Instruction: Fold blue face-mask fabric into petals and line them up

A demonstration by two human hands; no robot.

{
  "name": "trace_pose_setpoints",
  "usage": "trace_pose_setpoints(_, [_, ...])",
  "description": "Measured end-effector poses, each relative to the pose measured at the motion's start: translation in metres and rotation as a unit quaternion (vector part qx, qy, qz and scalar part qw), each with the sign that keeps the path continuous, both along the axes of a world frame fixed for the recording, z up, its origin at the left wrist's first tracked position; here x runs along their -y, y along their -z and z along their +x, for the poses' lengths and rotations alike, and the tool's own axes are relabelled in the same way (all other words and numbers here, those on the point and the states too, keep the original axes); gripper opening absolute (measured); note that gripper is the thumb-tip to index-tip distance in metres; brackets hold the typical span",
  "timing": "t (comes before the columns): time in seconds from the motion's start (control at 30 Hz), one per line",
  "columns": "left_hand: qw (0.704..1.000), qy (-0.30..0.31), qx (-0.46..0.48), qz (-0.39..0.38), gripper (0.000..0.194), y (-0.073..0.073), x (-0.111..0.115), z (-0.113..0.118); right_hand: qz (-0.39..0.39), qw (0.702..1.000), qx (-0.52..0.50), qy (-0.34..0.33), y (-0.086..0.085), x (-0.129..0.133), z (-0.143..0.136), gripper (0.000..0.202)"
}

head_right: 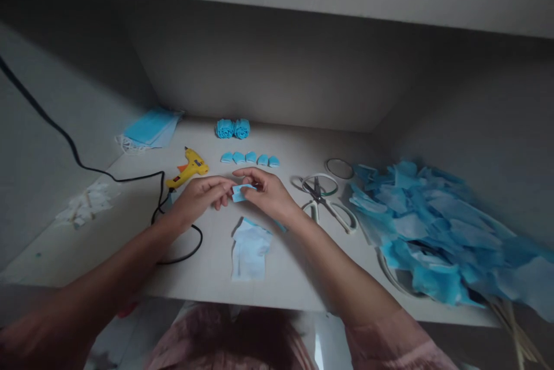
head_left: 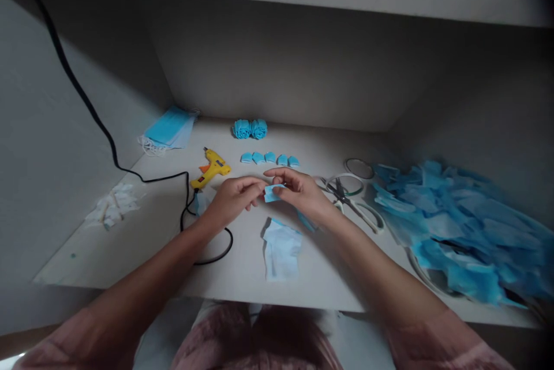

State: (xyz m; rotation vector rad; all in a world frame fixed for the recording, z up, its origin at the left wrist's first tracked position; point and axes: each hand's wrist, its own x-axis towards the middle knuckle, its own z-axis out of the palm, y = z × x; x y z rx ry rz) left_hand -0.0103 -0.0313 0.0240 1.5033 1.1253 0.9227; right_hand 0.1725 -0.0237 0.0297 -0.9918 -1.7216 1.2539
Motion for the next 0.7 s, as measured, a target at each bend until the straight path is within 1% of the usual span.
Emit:
trace_pose_setpoints(0.13, [0.999, -0.018, -0.026, -0.005, 0.013, 0.003, 0.000, 0.001, -0.009, 1.000, 0.004, -0.009, 0.000, 0.000, 0.001, 0.034])
trace_pose_setpoints(0.2, [0.999, -0.041, -0.021, -0.003, 0.012, 0.004, 0.000, 0.000, -0.027, 0.999, -0.021, -0.009, -0.003, -0.001, 0.007, 0.034])
trace_pose_setpoints(0.27, [0.997, -0.075, 0.005, 0.001, 0.013, 0.003, -0.002, -0.003, -0.037, 0.997, -0.065, 0.017, -0.009, -0.005, 0.017, 0.034])
trace_pose_setpoints(0.33, [0.993, -0.110, 0.037, 0.008, 0.016, 0.002, -0.003, -0.008, -0.017, 0.993, -0.088, 0.073, -0.015, -0.011, 0.030, 0.035])
trace_pose_setpoints(0.4, [0.990, -0.130, 0.060, 0.018, 0.018, 0.001, -0.005, -0.013, 0.034, 0.990, -0.047, 0.132, -0.019, -0.017, 0.042, 0.034])
trace_pose_setpoints(0.47, [0.989, -0.135, 0.060, 0.027, 0.019, 0.002, -0.006, -0.018, 0.101, 0.980, 0.057, 0.160, -0.020, -0.023, 0.050, 0.033])
trace_pose_setpoints(0.5, [0.989, -0.135, 0.050, 0.030, 0.020, 0.003, -0.007, -0.020, 0.138, 0.968, 0.128, 0.165, -0.020, -0.025, 0.052, 0.033])
trace_pose_setpoints(0.53, [0.990, -0.132, 0.034, 0.032, 0.020, 0.004, -0.007, -0.022, 0.174, 0.949, 0.206, 0.164, -0.019, -0.028, 0.052, 0.034])
trace_pose_setpoints(0.57, [0.991, -0.130, 0.012, 0.032, 0.020, 0.006, -0.008, -0.022, 0.205, 0.923, 0.284, 0.160, -0.018, -0.030, 0.051, 0.036])
trace_pose_setpoints(0.63, [0.991, -0.124, -0.031, 0.030, 0.019, 0.011, -0.010, -0.022, 0.243, 0.859, 0.424, 0.153, -0.016, -0.036, 0.046, 0.039])
trace_pose_setpoints(0.7, [0.990, -0.121, -0.066, 0.026, 0.017, 0.018, -0.012, -0.020, 0.249, 0.795, 0.533, 0.149, -0.013, -0.044, 0.037, 0.040])
